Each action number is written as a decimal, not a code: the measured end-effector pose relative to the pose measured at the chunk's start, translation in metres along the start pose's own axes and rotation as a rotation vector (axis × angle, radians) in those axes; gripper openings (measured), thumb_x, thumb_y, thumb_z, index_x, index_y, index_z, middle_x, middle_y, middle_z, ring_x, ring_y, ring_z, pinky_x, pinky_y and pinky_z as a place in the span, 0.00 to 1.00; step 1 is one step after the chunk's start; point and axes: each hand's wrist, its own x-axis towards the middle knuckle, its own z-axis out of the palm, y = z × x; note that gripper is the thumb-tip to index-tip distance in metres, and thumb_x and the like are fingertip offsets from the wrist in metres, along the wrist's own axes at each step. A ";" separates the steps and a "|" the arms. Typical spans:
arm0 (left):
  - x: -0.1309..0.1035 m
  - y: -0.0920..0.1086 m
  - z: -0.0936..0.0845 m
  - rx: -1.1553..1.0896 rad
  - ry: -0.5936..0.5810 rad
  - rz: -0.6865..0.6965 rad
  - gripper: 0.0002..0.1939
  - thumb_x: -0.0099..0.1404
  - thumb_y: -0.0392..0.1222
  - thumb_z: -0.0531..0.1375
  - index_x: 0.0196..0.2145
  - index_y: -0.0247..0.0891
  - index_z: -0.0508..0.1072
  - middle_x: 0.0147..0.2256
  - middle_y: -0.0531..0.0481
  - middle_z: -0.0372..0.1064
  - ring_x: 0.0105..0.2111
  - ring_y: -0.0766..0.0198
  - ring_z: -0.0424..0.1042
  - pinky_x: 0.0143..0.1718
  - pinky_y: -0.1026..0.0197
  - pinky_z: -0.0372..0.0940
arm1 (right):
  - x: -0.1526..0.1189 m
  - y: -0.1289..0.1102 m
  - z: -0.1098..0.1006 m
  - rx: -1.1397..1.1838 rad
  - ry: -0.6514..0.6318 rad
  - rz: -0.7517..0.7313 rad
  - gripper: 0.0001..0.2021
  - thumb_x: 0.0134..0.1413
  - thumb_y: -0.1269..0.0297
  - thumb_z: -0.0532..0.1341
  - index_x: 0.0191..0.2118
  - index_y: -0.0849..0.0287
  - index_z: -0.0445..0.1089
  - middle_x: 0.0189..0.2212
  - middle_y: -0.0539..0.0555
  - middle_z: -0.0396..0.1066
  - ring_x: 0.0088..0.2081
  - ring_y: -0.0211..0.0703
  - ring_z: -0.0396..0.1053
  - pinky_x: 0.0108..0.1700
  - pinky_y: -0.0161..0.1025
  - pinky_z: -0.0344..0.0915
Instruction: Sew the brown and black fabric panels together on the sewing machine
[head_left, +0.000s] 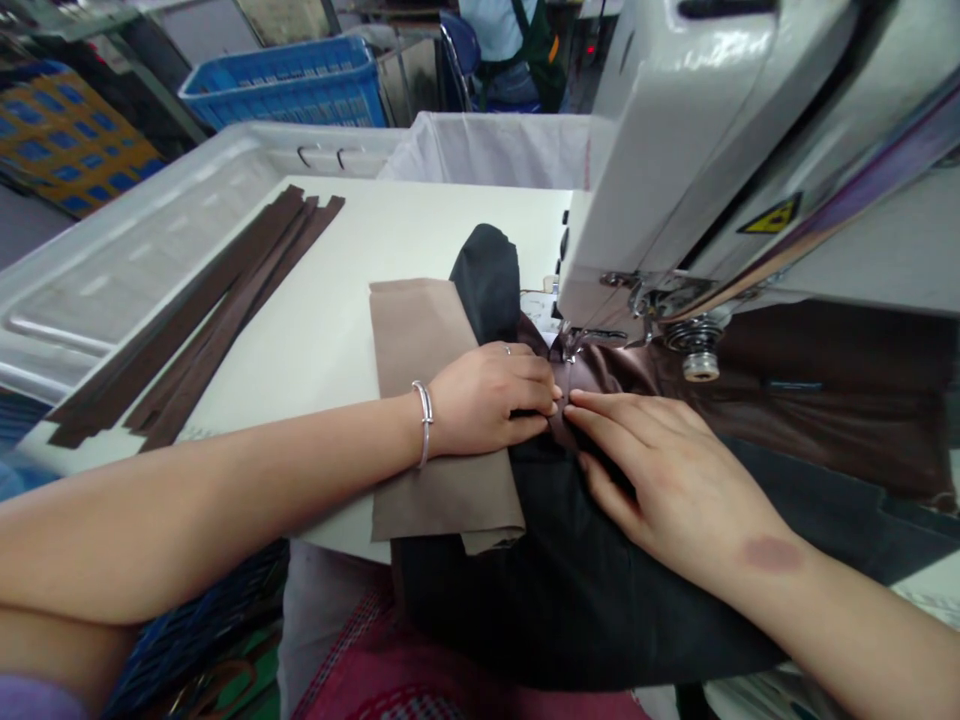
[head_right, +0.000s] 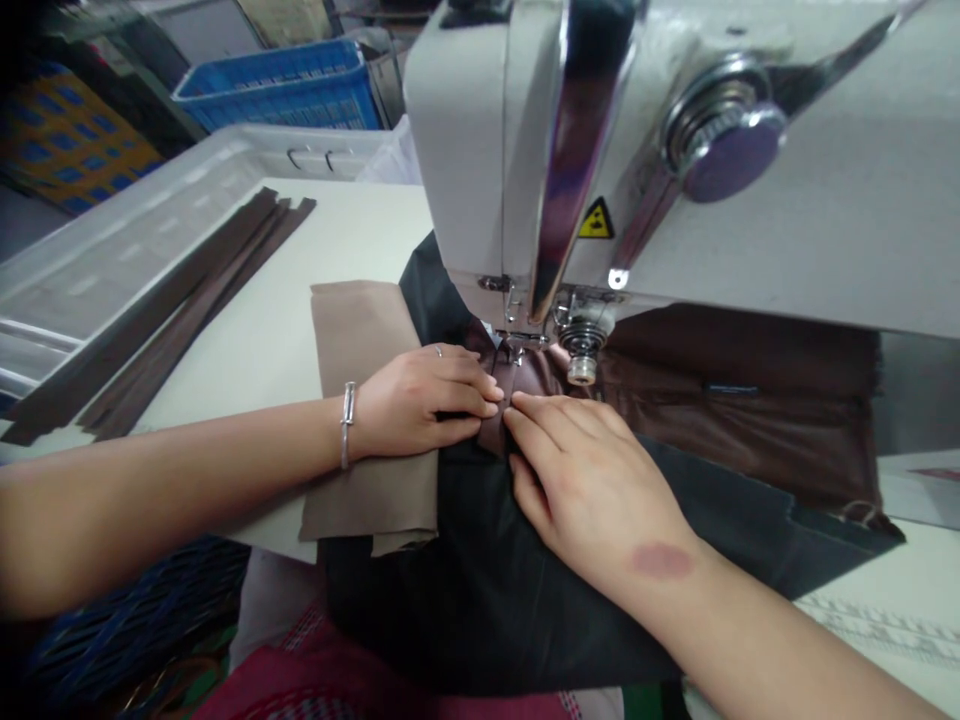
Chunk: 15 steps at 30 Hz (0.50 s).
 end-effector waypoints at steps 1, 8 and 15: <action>0.001 -0.002 0.000 0.002 0.000 -0.003 0.07 0.64 0.38 0.58 0.35 0.39 0.76 0.40 0.49 0.75 0.42 0.62 0.72 0.50 0.57 0.65 | 0.001 0.002 0.000 -0.005 -0.010 -0.001 0.18 0.61 0.64 0.53 0.55 0.62 0.66 0.56 0.58 0.64 0.55 0.49 0.61 0.58 0.49 0.56; 0.007 -0.015 0.002 -0.010 0.039 0.027 0.06 0.63 0.37 0.58 0.34 0.37 0.76 0.39 0.47 0.75 0.42 0.62 0.73 0.50 0.58 0.65 | 0.008 0.015 0.001 -0.037 -0.049 -0.003 0.19 0.61 0.62 0.53 0.56 0.61 0.65 0.56 0.57 0.64 0.55 0.51 0.61 0.58 0.50 0.56; 0.013 -0.024 0.003 -0.054 0.035 0.017 0.05 0.62 0.35 0.59 0.33 0.38 0.76 0.38 0.48 0.74 0.42 0.63 0.72 0.49 0.58 0.65 | 0.016 0.022 0.001 -0.052 -0.028 -0.012 0.19 0.62 0.63 0.52 0.56 0.61 0.65 0.54 0.57 0.66 0.53 0.52 0.63 0.55 0.51 0.59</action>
